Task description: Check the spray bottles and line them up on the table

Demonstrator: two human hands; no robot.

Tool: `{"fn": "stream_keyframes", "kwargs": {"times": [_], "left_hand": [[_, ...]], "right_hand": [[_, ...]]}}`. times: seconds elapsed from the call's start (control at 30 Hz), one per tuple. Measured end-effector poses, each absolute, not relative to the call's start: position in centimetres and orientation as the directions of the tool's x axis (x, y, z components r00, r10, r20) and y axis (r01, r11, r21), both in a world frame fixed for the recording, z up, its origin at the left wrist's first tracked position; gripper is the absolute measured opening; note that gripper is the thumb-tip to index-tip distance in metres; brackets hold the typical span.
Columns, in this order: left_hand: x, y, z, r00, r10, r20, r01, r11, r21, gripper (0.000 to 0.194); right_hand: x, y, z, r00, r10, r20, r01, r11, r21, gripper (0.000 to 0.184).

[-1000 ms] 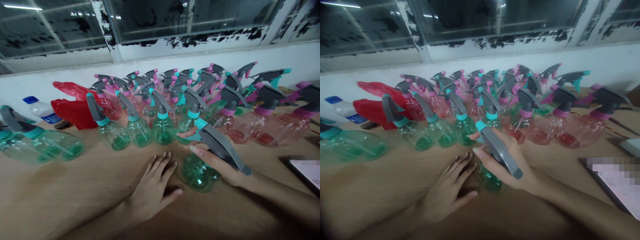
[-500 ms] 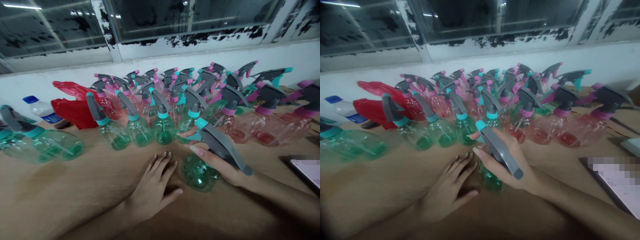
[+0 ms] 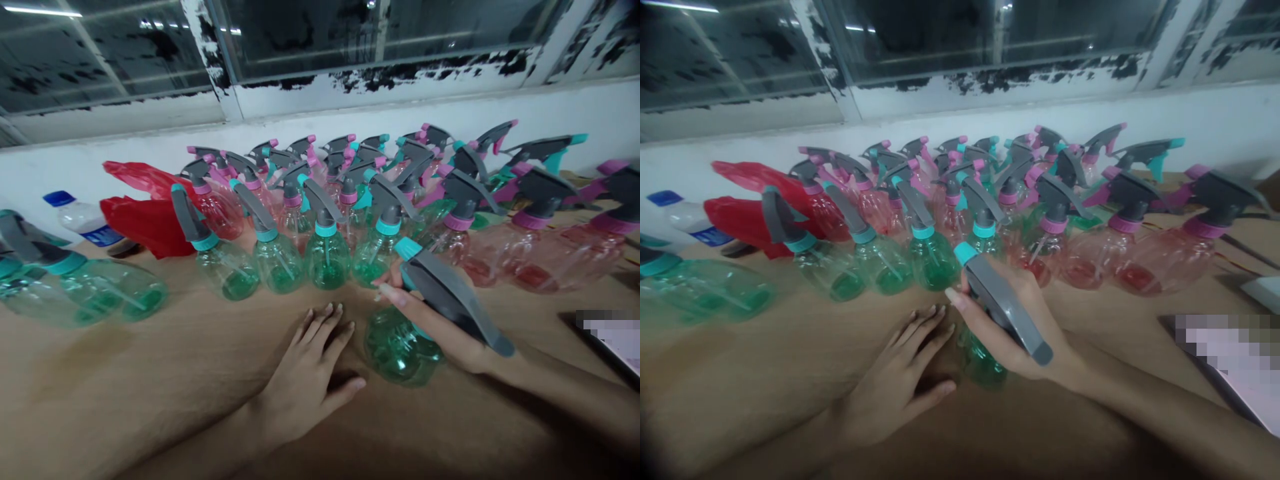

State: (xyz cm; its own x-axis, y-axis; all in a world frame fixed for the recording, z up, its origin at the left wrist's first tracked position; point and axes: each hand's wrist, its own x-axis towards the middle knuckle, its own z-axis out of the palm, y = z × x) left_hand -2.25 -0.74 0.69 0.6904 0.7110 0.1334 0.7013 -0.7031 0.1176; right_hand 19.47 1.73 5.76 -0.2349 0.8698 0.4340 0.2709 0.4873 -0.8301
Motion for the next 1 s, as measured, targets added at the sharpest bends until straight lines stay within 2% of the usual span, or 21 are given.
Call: {"fn": "stream_keyframes", "kwargs": {"times": [0.1, 0.2, 0.37, 0.57, 0.77, 1.0], "left_hand": [[-2.2, -0.8, 0.8, 0.690, 0.714, 0.118, 0.705, -0.700, 0.112, 0.063], [-2.2, -0.8, 0.8, 0.688, 0.717, 0.112, 0.709, -0.697, 0.109, 0.064], [-2.2, -0.8, 0.9, 0.688, 0.719, 0.100, 0.709, -0.695, 0.119, 0.064], [-2.2, -0.7, 0.9, 0.689, 0.715, 0.115, 0.704, -0.699, 0.127, 0.063], [-2.2, -0.7, 0.8, 0.689, 0.712, 0.135, 0.703, -0.702, 0.117, 0.064], [-2.2, -0.8, 0.8, 0.687, 0.714, 0.132, 0.705, -0.700, 0.115, 0.064]], "right_hand": [[19.6, 1.6, 5.7, -0.186, 0.896, 0.403, 0.231, 0.439, -0.868, 0.008], [19.6, 1.4, 6.8, -0.241, 0.883, 0.404, 0.224, 0.455, -0.862, 0.005], [19.5, 1.2, 8.1, -0.251, 0.856, 0.452, 0.255, 0.509, -0.822, 0.018], [19.5, 1.3, 7.9, -0.258, 0.864, 0.432, 0.263, 0.493, -0.830, 0.016], [19.5, 1.4, 7.8, -0.265, 0.860, 0.437, 0.171, 0.488, -0.856, 0.017], [19.6, 1.3, 7.8, -0.271, 0.873, 0.405, 0.226, 0.467, -0.855, 0.017]]}}
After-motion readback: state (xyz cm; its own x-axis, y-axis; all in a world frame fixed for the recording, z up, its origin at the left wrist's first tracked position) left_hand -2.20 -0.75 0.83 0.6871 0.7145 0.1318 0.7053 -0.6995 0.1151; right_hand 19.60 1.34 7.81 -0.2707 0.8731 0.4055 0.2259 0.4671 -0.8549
